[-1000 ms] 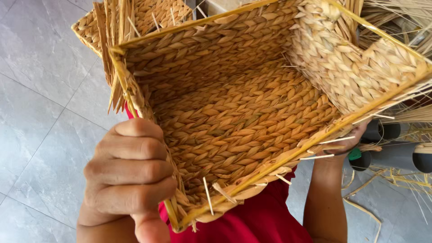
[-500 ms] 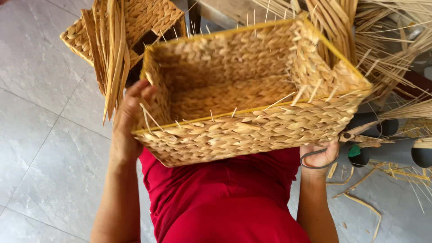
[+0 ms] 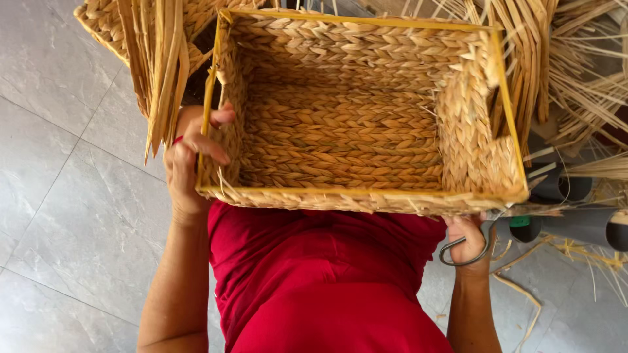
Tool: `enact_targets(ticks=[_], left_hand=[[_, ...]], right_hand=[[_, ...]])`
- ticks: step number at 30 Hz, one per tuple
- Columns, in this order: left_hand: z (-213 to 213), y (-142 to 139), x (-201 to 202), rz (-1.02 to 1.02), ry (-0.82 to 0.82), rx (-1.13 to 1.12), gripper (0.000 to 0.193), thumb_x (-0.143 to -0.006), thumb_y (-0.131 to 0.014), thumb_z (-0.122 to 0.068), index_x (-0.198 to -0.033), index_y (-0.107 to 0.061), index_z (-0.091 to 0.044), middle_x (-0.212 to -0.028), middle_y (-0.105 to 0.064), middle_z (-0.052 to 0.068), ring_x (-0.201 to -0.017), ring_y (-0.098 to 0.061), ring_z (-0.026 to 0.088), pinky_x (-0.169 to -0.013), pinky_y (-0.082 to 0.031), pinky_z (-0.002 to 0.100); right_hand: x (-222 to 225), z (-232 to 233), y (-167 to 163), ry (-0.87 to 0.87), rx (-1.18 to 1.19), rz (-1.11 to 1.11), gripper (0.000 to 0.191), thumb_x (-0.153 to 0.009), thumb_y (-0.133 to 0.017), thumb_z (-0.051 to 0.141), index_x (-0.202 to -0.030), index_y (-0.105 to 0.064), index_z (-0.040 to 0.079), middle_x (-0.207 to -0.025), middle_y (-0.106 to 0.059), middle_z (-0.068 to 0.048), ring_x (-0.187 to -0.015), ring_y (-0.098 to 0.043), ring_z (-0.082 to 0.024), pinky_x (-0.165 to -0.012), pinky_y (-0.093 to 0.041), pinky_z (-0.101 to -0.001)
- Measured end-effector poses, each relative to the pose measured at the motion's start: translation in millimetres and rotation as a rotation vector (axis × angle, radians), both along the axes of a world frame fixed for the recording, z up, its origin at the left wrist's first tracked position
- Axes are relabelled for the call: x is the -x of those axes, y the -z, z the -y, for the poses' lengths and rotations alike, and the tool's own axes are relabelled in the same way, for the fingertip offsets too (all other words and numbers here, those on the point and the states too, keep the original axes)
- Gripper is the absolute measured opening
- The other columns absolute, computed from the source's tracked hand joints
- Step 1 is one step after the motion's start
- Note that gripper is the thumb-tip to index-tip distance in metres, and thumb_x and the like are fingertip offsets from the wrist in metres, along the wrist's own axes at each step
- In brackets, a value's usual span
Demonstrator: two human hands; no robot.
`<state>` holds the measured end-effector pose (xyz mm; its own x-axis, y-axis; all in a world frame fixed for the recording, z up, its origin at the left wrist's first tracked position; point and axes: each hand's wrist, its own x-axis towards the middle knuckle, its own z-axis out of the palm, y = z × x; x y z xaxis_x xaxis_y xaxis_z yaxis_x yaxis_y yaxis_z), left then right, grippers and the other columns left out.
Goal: The person trims the protruding woven strands along the rim of a rectangular basket using shears. They rotate the basket to access different sides and continue cutting the excess material flush with the edge.
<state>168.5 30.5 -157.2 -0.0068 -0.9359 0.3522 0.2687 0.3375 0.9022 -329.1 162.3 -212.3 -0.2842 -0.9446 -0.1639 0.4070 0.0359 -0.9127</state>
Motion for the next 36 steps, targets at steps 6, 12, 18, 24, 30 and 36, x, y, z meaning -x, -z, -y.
enact_targets(ticks=[6, 12, 18, 24, 30, 36], left_hand=[[79, 20, -13, 0.141, -0.040, -0.256, 0.064, -0.111, -0.036, -0.053, -0.117, -0.068, 0.002, -0.142, -0.064, 0.028, -0.138, -0.058, 0.034, -0.127, -0.031, 0.044], [116, 38, -7, 0.079, 0.015, -0.510, 0.086, -0.098, -0.041, -0.070, -0.146, -0.054, 0.001, -0.145, -0.062, 0.022, -0.134, -0.062, 0.031, -0.116, -0.047, 0.040], [101, 36, -6, 0.167, -0.040, -0.377, 0.096, -0.100, -0.035, -0.075, -0.150, -0.051, 0.005, -0.150, -0.059, 0.023, -0.140, -0.058, 0.029, -0.120, -0.043, 0.038], [112, 56, -12, 0.385, -0.260, -0.249, 0.074, -0.111, -0.040, -0.059, -0.149, -0.056, 0.003, -0.144, -0.064, 0.018, -0.136, -0.061, 0.028, -0.118, -0.046, 0.037], [83, 48, 22, 0.679, -0.822, 0.217, 0.030, -0.114, -0.064, -0.015, -0.142, -0.059, -0.007, -0.138, -0.060, 0.009, -0.127, -0.058, 0.025, -0.108, -0.054, 0.032], [41, 9, 110, 0.846, -0.378, 0.395, 0.040, -0.100, -0.079, -0.006, -0.137, -0.065, -0.013, -0.124, -0.062, 0.005, -0.107, -0.059, 0.022, -0.093, -0.051, 0.035]], right_hand=[[-28, 35, -1, 0.046, -0.156, -0.363, 0.047, -0.092, -0.061, -0.002, -0.137, -0.049, 0.005, -0.118, -0.064, -0.009, -0.106, -0.067, -0.017, -0.085, -0.058, -0.0320], [-25, 56, 0, -0.008, -0.112, -0.585, 0.042, -0.098, -0.072, -0.001, -0.135, -0.052, -0.001, -0.094, -0.061, -0.007, -0.088, -0.063, -0.015, -0.077, -0.054, -0.0282], [-37, 68, -11, -0.022, -0.127, -0.554, 0.043, -0.095, -0.071, -0.001, -0.133, -0.050, -0.002, -0.102, -0.066, -0.011, -0.088, -0.070, -0.019, -0.078, -0.060, -0.0327], [-50, 75, -18, -0.107, -0.094, -0.542, 0.041, -0.097, -0.070, -0.004, -0.133, -0.051, -0.004, -0.107, -0.069, -0.016, -0.087, -0.070, -0.022, -0.079, -0.063, -0.0346], [-46, 67, -14, -0.030, -0.152, -0.546, 0.039, -0.098, -0.071, -0.003, -0.131, -0.051, -0.003, -0.104, -0.069, -0.015, -0.081, -0.071, -0.023, -0.073, -0.062, -0.0334], [-31, 73, -8, -0.066, -0.112, -0.637, 0.039, -0.099, -0.074, 0.002, -0.134, -0.057, 0.000, -0.101, -0.067, -0.007, -0.074, -0.065, -0.015, -0.065, -0.056, -0.0286]])
